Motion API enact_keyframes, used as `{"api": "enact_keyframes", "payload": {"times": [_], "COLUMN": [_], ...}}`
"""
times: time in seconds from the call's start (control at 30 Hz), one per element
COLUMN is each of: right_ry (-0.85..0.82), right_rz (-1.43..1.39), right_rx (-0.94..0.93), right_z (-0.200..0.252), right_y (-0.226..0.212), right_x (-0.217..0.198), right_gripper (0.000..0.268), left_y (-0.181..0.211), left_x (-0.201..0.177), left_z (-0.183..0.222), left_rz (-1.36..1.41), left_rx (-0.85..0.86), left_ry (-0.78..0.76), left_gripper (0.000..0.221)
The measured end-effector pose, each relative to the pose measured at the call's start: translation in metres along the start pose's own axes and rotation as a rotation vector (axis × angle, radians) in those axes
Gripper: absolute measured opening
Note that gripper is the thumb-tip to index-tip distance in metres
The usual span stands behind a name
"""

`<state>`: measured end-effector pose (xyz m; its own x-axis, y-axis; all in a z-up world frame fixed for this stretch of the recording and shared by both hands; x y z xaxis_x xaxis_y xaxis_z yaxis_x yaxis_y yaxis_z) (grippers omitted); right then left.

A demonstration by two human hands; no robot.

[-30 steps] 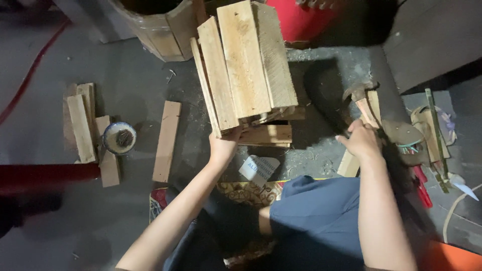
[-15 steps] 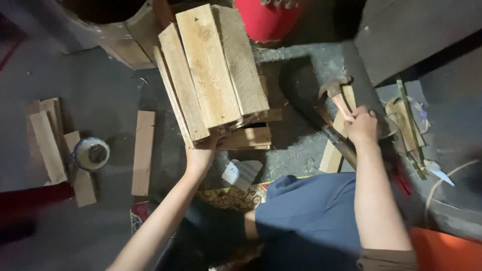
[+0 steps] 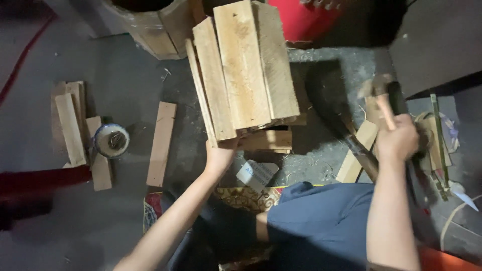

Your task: Assembling a wooden drum by splitting wood slats and hammering them onto a frame

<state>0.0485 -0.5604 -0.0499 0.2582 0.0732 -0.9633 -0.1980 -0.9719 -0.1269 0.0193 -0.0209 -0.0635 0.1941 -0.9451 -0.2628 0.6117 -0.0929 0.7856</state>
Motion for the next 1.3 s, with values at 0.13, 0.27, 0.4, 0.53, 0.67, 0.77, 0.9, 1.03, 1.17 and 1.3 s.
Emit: {"api": "enact_keyframes", "payload": {"times": [0.13,0.27,0.4,0.53,0.67,0.77,0.9,1.03,1.17,1.3], "right_ry": [-0.024,-0.416,-0.511,-0.675,-0.618,-0.554,-0.544,-0.562,-0.452,-0.572], "right_rz": [-0.201,-0.671,-0.829,-1.051,-0.620,-0.466,-0.379,-0.385,-0.357,-0.289], "right_rx": [-0.136,0.201,0.075,0.380,0.077,-0.075,-0.130,-0.119,-0.172,-0.181], "right_z": [0.024,0.121,0.220,0.263,0.224,0.202,0.192,0.187,0.175,0.179], "right_y": [-0.060,-0.084,-0.146,-0.209,-0.260,-0.284,-0.300,-0.305,-0.311,-0.300], "right_x": [-0.097,-0.103,-0.073,-0.052,-0.084,-0.096,-0.083,-0.084,-0.114,-0.080], "right_gripper": [0.023,0.013,0.029,0.018,0.021,0.023,0.025,0.022,0.027,0.022], "left_y": [0.000,0.010,0.008,0.013,0.018,0.019,0.019,0.020,0.019,0.022], "left_x": [-0.004,-0.006,-0.008,-0.012,-0.010,-0.011,-0.011,-0.011,-0.010,-0.010], "left_z": [-0.001,-0.002,0.002,0.004,0.004,0.007,0.007,0.008,0.008,0.013], "left_rz": [0.016,0.034,0.043,0.054,0.049,0.051,0.041,0.033,0.022,0.011], "left_rx": [0.010,0.053,0.064,0.092,0.128,0.154,0.187,0.215,0.237,0.278], "left_ry": [0.009,0.016,0.008,0.034,0.021,0.020,0.011,0.006,-0.005,-0.012], "left_gripper": [0.048,0.049,0.050,0.051,0.053,0.054,0.056,0.057,0.059,0.061]}}
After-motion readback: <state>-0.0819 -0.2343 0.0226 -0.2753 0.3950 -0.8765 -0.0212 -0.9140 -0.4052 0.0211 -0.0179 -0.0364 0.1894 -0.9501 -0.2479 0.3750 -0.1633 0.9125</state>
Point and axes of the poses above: each hand's wrist, its own z-axis away from the middle knuckle, its own x-axis out of the palm, y = z × x, the point moved 10 cm from there along -z, towards the middle knuckle, and after that the axes turned 15 degrees about -x, right-handed, at the moved point
